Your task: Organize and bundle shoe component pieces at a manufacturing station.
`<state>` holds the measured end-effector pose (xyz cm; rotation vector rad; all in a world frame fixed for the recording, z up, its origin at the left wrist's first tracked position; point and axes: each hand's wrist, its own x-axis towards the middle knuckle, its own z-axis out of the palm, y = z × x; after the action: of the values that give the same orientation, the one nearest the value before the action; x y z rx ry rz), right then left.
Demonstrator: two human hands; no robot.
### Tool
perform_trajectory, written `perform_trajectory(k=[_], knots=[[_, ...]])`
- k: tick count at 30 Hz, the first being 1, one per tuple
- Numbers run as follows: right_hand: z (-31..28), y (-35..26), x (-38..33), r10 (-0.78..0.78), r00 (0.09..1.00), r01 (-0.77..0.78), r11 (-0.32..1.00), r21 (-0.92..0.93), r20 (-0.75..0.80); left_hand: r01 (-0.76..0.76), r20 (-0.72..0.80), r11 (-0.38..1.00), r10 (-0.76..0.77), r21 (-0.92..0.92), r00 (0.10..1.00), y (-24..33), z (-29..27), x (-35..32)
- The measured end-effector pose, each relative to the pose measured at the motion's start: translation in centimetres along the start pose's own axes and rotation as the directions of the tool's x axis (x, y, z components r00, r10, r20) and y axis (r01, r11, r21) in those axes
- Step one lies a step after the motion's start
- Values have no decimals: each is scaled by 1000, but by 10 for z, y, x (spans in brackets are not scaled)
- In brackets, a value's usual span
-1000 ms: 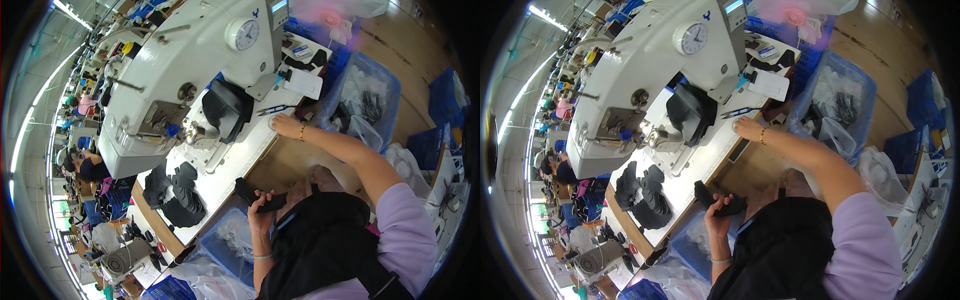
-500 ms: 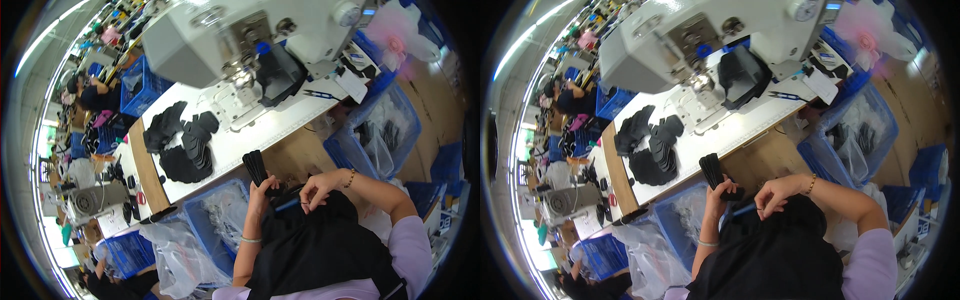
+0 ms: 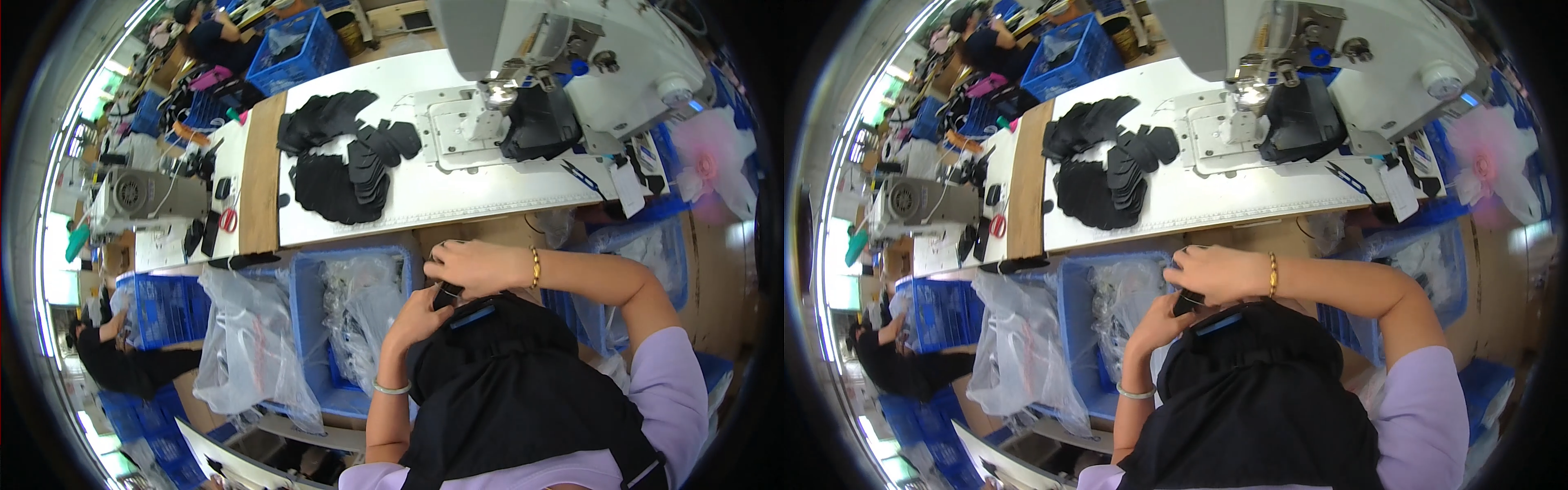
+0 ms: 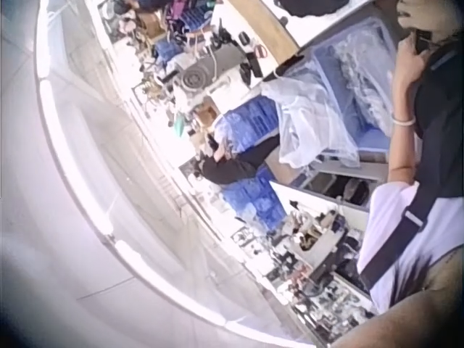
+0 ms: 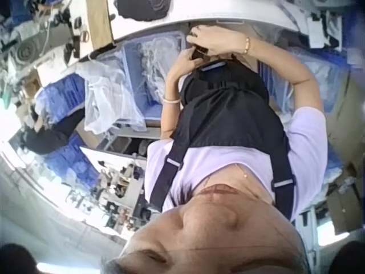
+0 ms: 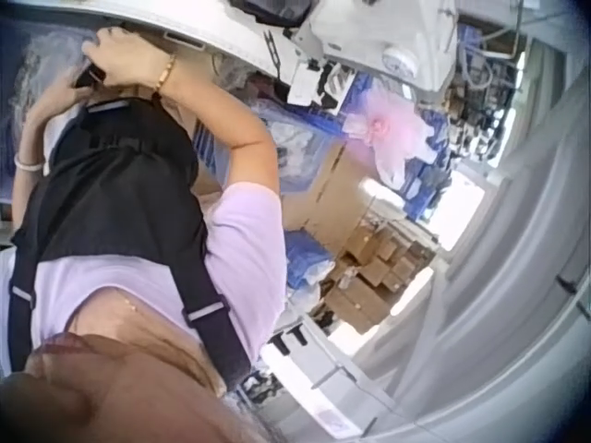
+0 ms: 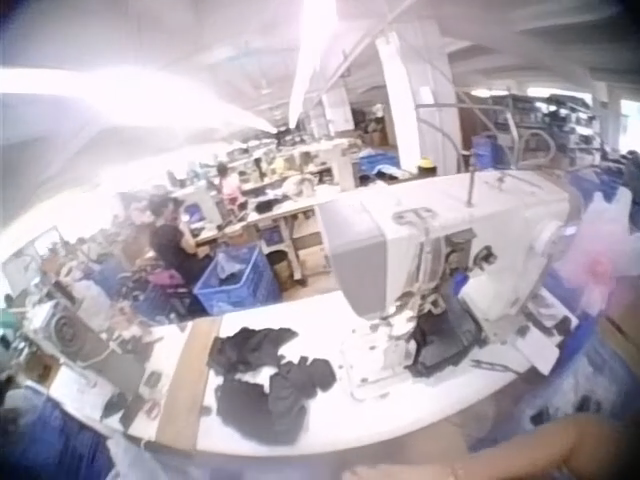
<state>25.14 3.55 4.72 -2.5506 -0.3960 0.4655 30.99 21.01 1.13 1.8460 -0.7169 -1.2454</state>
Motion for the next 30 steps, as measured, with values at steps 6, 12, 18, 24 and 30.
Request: perform_trajectory(k=[6, 12, 18, 24, 30], knots=[[-18, 13, -6, 17, 961, -189, 771, 608, 277, -515, -422, 354, 310, -781, 852, -29, 32, -10], [-25, -5, -68, -481, 862, -172, 20, 985, 160, -332, -459, 555, -102, -763, 883, 10, 51, -27], [21, 3, -65, 35, 927, 114, -975, 192, -373, -659, -621, 301, 222, -690, 752, 48, 95, -28], [-4, -3, -92, -41, 968, 248, 338, 908, -249, -190, -354, 965, 115, -183, 928, 49, 103, -48], [24, 1, -78, -90, 967, -89, 756, 649, 238, 27, -327, 799, 215, 600, 920, 18, 139, -56]])
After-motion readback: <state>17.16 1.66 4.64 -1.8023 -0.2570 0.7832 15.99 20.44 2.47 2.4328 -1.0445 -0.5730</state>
